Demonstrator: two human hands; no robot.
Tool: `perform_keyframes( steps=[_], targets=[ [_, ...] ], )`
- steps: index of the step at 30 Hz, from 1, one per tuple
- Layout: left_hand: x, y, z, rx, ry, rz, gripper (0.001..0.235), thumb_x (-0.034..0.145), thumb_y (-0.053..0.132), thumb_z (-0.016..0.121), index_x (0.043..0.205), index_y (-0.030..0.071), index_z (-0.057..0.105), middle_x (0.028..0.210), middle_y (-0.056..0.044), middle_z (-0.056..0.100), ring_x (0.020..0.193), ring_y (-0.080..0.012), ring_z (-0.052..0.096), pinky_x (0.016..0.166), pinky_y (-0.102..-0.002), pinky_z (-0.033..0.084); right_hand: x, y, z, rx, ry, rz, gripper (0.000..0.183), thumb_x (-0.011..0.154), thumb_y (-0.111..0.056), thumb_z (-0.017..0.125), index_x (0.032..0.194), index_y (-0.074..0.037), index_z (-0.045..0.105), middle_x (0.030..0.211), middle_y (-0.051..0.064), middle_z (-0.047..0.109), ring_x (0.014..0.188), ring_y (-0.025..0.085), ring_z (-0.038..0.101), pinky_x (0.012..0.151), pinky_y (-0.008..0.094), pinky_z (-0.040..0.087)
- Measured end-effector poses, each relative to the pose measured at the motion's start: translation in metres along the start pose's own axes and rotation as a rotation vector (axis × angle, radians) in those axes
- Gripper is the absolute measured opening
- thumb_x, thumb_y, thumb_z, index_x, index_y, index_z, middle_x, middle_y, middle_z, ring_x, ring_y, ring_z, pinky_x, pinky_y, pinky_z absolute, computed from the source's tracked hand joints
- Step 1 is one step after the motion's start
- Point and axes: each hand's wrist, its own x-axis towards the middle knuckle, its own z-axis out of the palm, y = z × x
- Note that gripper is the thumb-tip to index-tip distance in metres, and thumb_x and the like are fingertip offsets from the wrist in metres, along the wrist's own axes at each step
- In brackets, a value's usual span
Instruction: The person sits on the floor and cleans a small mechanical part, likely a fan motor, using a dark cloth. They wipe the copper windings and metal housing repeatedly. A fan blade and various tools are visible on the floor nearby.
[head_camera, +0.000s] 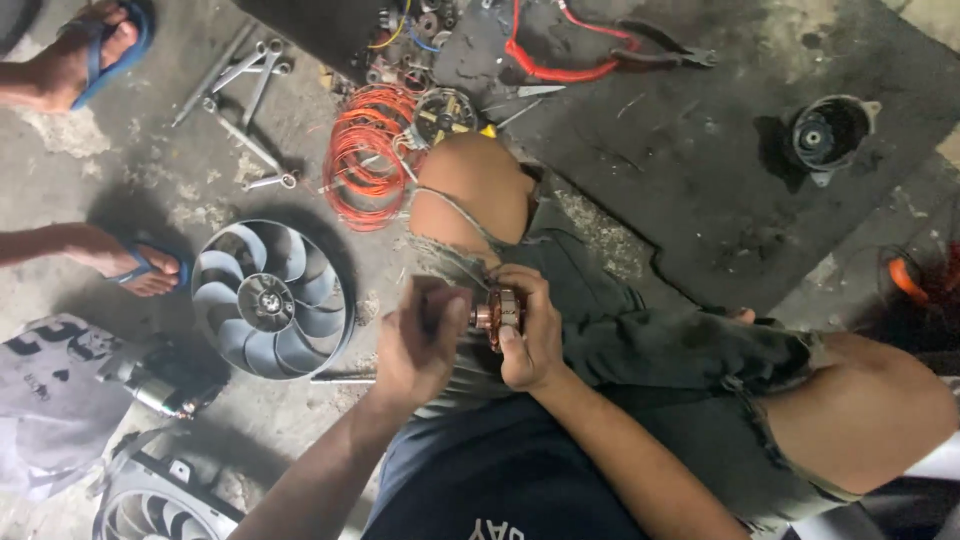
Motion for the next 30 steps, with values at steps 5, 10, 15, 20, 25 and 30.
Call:
perform_keyframes(
  steps=[5, 10, 15, 20, 25, 30],
  targets=[
    [-0.009, 0.002, 0.008, 0.051, 0.038, 0.029, 0.015, 0.095, 0.030, 0.063, 0.101, 0.017, 0.065, 0.060, -0.005, 0.072, 0.063, -0.0333, 0.077, 0.059, -0.043, 0.058, 0.009, 0.008, 0.002, -0.198, 0.014, -0.046, 0.054, 0.099, -0.048, 0.041, 0.118, 0.001, 0.050, 0.101, 0.018, 0.060, 0.080, 0.040, 0.068, 0.067, 0.046, 0.058],
    [0.005, -0.003, 0.015, 0.097, 0.044, 0.016, 0.015, 0.095, 0.033, 0.066, 0.095, 0.018, 0.069, 0.061, -0.008, 0.072, 0.065, -0.0379, 0.075, 0.055, -0.045, 0.057, 0.011, 0.014, 0.006, -0.314, 0.009, -0.215, 0.050, 0.100, -0.045, 0.037, 0.118, 0.001, 0.046, 0.099, 0.018, 0.059, 0.076, 0.037, 0.068, 0.060, 0.044, 0.059],
    [0.005, -0.011, 0.018, 0.120, 0.000, -0.073, 0.024, 0.094, 0.038, 0.064, 0.098, 0.015, 0.069, 0.069, -0.020, 0.072, 0.075, -0.0469, 0.073, 0.062, -0.055, 0.055, 0.005, 0.017, 0.001, -0.321, -0.029, -0.229, 0.055, 0.097, -0.052, 0.041, 0.107, 0.000, 0.054, 0.094, 0.015, 0.064, 0.087, 0.036, 0.072, 0.062, 0.037, 0.060],
    [0.001, -0.007, 0.013, 0.118, -0.003, -0.060, 0.019, 0.096, 0.035, 0.062, 0.096, 0.017, 0.068, 0.065, -0.015, 0.072, 0.069, -0.0410, 0.075, 0.059, -0.048, 0.055, -0.005, 0.029, 0.007, -0.291, 0.010, -0.229, 0.051, 0.096, -0.049, 0.039, 0.106, -0.002, 0.054, 0.096, 0.016, 0.064, 0.084, 0.036, 0.072, 0.061, 0.038, 0.060],
    [0.015, -0.007, 0.016, 0.083, -0.053, -0.111, 0.018, 0.096, 0.034, 0.060, 0.098, 0.018, 0.068, 0.072, -0.017, 0.074, 0.075, -0.0440, 0.075, 0.066, -0.051, 0.055, -0.016, 0.037, 0.004, -0.331, -0.004, -0.259, 0.050, 0.095, -0.050, 0.041, 0.107, -0.003, 0.054, 0.099, 0.015, 0.064, 0.088, 0.035, 0.072, 0.062, 0.036, 0.060],
    [0.020, -0.010, 0.019, 0.104, -0.050, -0.126, 0.033, 0.092, 0.047, 0.061, 0.099, 0.015, 0.065, 0.078, -0.022, 0.072, 0.079, -0.0464, 0.073, 0.066, -0.051, 0.053, 0.005, 0.014, 0.002, -0.297, -0.019, -0.195, 0.051, 0.095, -0.048, 0.039, 0.112, -0.002, 0.053, 0.099, 0.018, 0.064, 0.074, 0.039, 0.071, 0.056, 0.041, 0.059]
  ],
)
